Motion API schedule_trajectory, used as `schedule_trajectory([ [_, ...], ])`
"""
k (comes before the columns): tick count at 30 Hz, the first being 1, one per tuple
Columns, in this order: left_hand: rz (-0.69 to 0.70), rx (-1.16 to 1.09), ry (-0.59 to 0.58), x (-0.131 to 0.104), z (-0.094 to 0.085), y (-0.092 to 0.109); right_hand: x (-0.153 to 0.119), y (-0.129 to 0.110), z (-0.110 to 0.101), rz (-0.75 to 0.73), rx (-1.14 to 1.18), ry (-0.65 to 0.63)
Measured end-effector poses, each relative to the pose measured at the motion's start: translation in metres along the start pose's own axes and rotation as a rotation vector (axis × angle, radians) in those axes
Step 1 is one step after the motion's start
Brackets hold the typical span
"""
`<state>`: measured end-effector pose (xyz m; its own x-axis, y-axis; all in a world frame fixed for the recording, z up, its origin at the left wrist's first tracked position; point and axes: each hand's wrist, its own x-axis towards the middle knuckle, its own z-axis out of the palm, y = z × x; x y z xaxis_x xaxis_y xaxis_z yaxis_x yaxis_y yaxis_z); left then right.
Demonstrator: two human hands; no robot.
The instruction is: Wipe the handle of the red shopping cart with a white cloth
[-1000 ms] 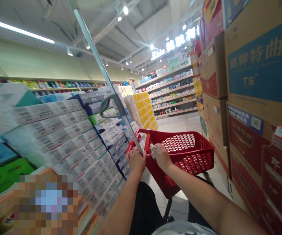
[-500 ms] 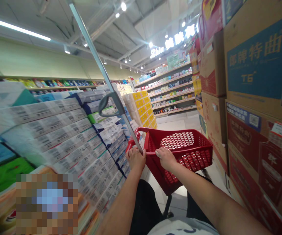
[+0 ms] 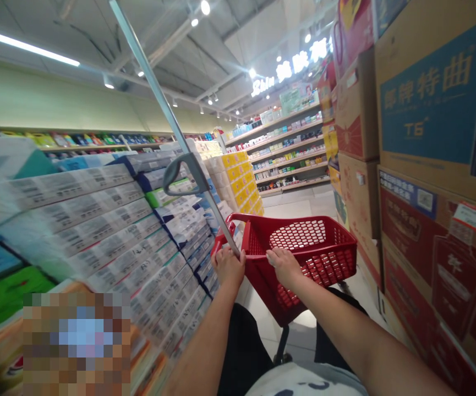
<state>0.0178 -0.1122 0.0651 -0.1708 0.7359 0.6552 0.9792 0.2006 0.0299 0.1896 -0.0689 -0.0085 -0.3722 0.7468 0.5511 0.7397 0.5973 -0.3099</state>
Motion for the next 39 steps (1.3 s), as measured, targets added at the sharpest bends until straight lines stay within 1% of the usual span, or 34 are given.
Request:
schedule_trajectory([
  [2, -0.009, 0.0, 0.0, 0.0, 0.001, 0.001, 0.002, -0.005, -0.003, 0.135, -0.013, -0.004],
  [3, -0.008, 0.0, 0.001, 0.0, 0.001, 0.002, 0.005, -0.012, -0.004, 0.168, -0.01, -0.009],
  [4, -0.006, 0.0, 0.003, 0.0, 0.001, 0.003, 0.008, -0.021, -0.004, 0.17, -0.001, -0.012],
  [5, -0.003, 0.001, 0.006, 0.0, 0.001, 0.003, 0.011, -0.03, -0.003, 0.135, 0.014, -0.01],
  [7, 0.005, 0.002, 0.01, -0.001, 0.001, 0.003, 0.015, -0.045, 0.0, 0.02, 0.046, 0.009],
  [9, 0.009, 0.005, 0.013, -0.001, 0.0, 0.002, 0.015, -0.051, 0.005, -0.076, 0.063, 0.047],
  [11, 0.013, 0.008, 0.011, -0.002, -0.001, 0.0, 0.011, -0.044, 0.01, -0.153, 0.062, 0.067],
  [13, 0.008, 0.009, 0.01, -0.001, -0.001, -0.002, 0.005, -0.029, 0.013, -0.177, 0.043, 0.065],
  [14, 0.004, 0.01, 0.01, -0.001, -0.001, -0.003, 0.002, -0.02, 0.014, -0.151, 0.029, 0.06],
  [16, -0.004, 0.013, 0.019, 0.0, 0.0, -0.004, -0.001, -0.006, 0.013, -0.035, 0.005, 0.056],
  [18, -0.009, 0.012, 0.035, 0.0, 0.002, -0.003, -0.001, 0.0, 0.009, 0.096, -0.007, 0.051],
  [19, -0.009, 0.01, 0.041, 0.001, 0.003, -0.002, 0.001, -0.001, 0.007, 0.153, -0.01, 0.044],
  [20, -0.007, 0.007, 0.043, 0.001, 0.004, -0.001, 0.004, -0.005, 0.005, 0.196, -0.011, 0.035],
  [22, 0.005, 0.002, 0.043, 0.001, 0.004, 0.001, 0.01, -0.018, 0.002, 0.228, -0.002, 0.016],
  [23, 0.012, 0.0, 0.043, 0.001, 0.004, 0.002, 0.012, -0.027, 0.001, 0.212, 0.01, 0.013],
  [26, 0.02, -0.001, 0.045, 0.0, 0.003, 0.004, 0.018, -0.048, 0.002, 0.087, 0.059, 0.03],
  [28, 0.021, -0.006, 0.044, -0.001, 0.002, 0.004, 0.018, -0.053, 0.005, 0.023, 0.08, 0.056],
  [29, 0.025, -0.011, 0.039, -0.001, 0.001, 0.003, 0.017, -0.052, 0.007, -0.01, 0.084, 0.066],
  [31, 0.033, -0.026, 0.028, -0.002, 0.0, 0.002, 0.011, -0.039, 0.01, -0.093, 0.078, 0.069],
  [33, 0.032, -0.041, 0.022, -0.002, 0.0, 0.001, 0.003, -0.016, 0.011, -0.163, 0.047, 0.06],
  [34, 0.026, -0.048, 0.024, -0.002, 0.001, 0.001, -0.001, -0.003, 0.011, -0.164, 0.023, 0.059],
  [36, 0.01, -0.057, 0.031, -0.002, 0.001, 0.0, -0.009, 0.021, 0.009, -0.072, -0.031, 0.068],
  [37, 0.003, -0.06, 0.034, -0.001, 0.002, 0.0, -0.011, 0.028, 0.007, -0.009, -0.052, 0.067],
  [39, -0.008, -0.062, 0.037, 0.0, 0.002, 0.002, -0.011, 0.03, 0.003, 0.137, -0.076, 0.056],
])
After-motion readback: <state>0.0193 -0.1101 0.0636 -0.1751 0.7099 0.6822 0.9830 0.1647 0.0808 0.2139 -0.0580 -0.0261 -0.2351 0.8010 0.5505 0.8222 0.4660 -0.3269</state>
